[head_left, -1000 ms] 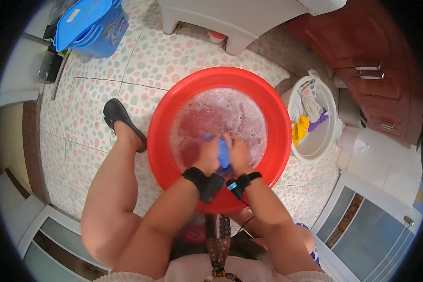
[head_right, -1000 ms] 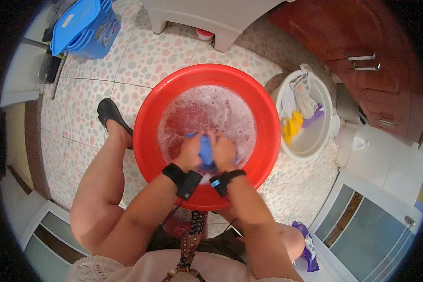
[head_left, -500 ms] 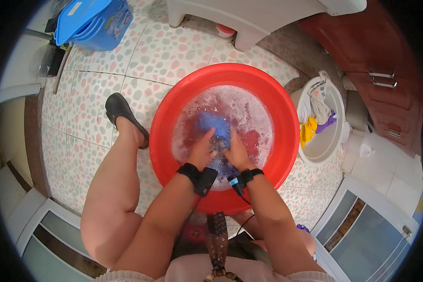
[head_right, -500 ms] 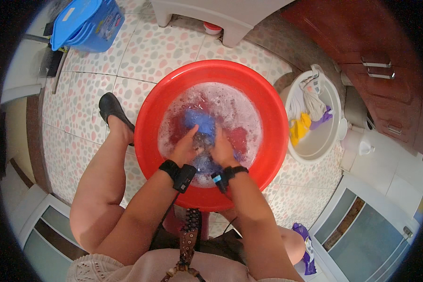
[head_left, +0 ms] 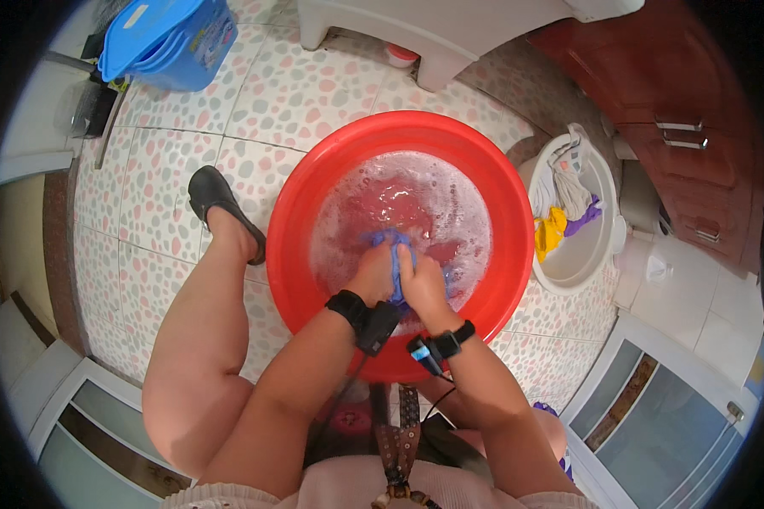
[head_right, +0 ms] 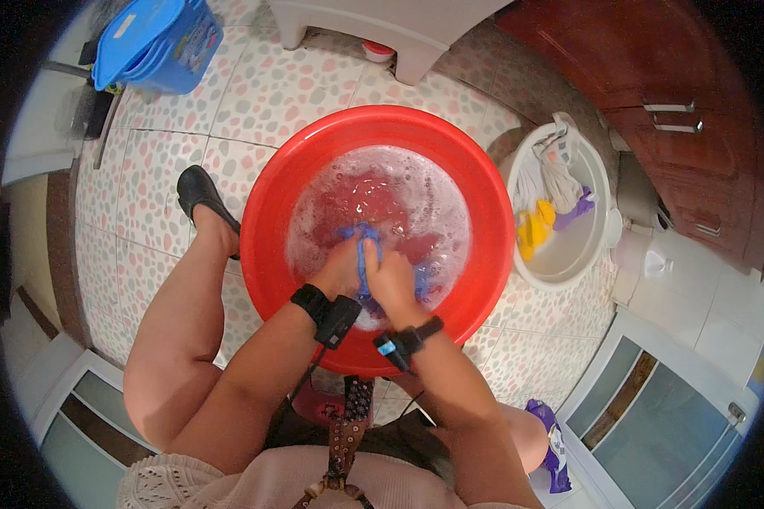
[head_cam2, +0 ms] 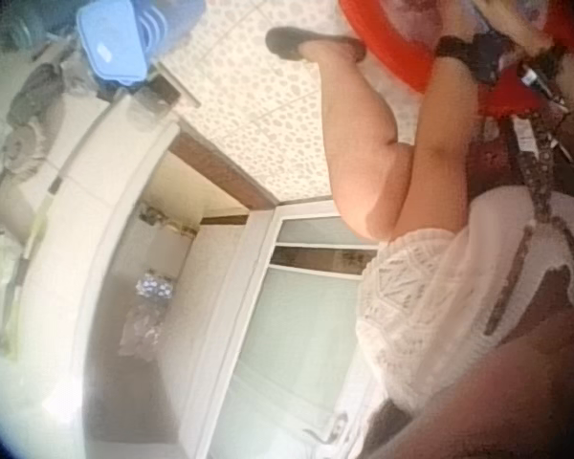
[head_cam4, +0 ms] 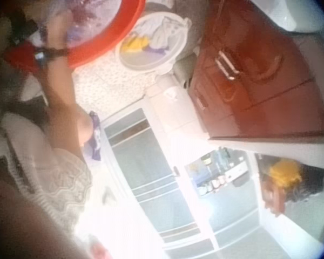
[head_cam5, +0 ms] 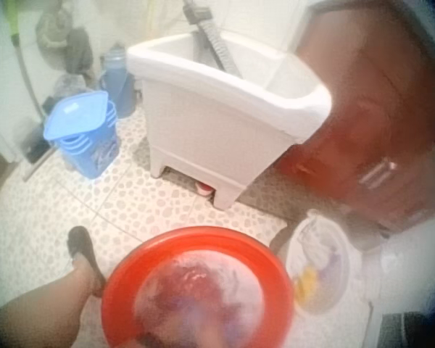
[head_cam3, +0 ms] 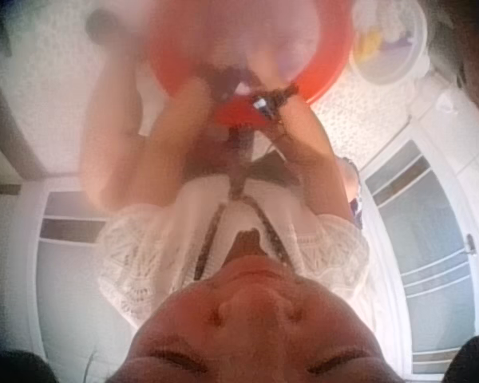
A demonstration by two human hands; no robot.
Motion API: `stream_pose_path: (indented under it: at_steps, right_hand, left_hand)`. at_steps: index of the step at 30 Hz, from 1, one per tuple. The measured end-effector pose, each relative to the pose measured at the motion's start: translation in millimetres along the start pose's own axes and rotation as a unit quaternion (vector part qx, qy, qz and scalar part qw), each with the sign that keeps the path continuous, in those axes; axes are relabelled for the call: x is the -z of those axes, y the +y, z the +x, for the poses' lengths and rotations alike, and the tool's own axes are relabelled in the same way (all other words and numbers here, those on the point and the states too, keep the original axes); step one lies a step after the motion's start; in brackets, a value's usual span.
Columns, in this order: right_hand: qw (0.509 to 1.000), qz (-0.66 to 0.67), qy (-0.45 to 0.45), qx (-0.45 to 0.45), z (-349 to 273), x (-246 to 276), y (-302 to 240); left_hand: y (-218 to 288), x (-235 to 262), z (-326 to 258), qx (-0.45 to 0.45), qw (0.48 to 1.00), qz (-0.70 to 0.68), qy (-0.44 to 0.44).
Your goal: The person hand-washes several small garments in a red basin filled with soapy water. They scrub, rinse, and wring out each item one by one, then place the cleaned items on a nearby counter.
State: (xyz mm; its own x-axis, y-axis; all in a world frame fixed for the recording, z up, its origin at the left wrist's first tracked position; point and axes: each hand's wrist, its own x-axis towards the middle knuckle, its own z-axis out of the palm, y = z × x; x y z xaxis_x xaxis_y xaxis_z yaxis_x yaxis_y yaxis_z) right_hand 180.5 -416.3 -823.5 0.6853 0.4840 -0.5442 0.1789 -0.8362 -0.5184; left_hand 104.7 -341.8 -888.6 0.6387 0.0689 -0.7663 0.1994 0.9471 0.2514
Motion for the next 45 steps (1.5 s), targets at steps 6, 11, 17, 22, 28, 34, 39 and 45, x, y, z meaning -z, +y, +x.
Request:
stream_pose_path:
  at_steps: [6,11,17,22,28,34,39,45]
  right_hand:
    - [0.998,-0.019,0.045,-0.036,38.0,16.9,46.5]
    - [0.982,-0.067,0.141,0.105,37.5,-0.6,81.0]
    - [0.963,-0.227,-0.116,-0.082,75.6,-20.1,105.1]
    - [0.979,-0.198,-0.001,-0.038,89.5,-12.4,99.8]
    - [0.988,-0.005,0.054,0.147,24.7,56.4,28.5]
    - [0.945,-0.046,0.069,0.316,-55.6,84.3,-19.1]
    - [0.928,-0.055,0.032,0.367,-94.9,81.8,-25.5]
    - [0.937,-0.067,-0.083,0.332,-121.7,87.6,-20.3]
  left_hand:
    - [8.6,-34.9,6.8,0.039,0.994,-0.052,0.093]
    - [41.9,-19.6,5.6,-0.037,0.981,-0.041,0.188]
    - [40.6,45.5,9.7,0.028,0.950,0.006,0.310]
    - [16.8,73.5,18.1,0.041,0.968,-0.096,0.227]
    - [24.0,26.1,1.6,0.194,0.957,-0.137,0.166]
    - [30.5,6.8,-11.4,0.208,0.962,-0.175,-0.008]
    - [3.8,7.3,-4.6,0.161,0.952,-0.259,0.015]
    - [-20.8,-0.3,-1.5,0.221,0.958,-0.160,-0.086]
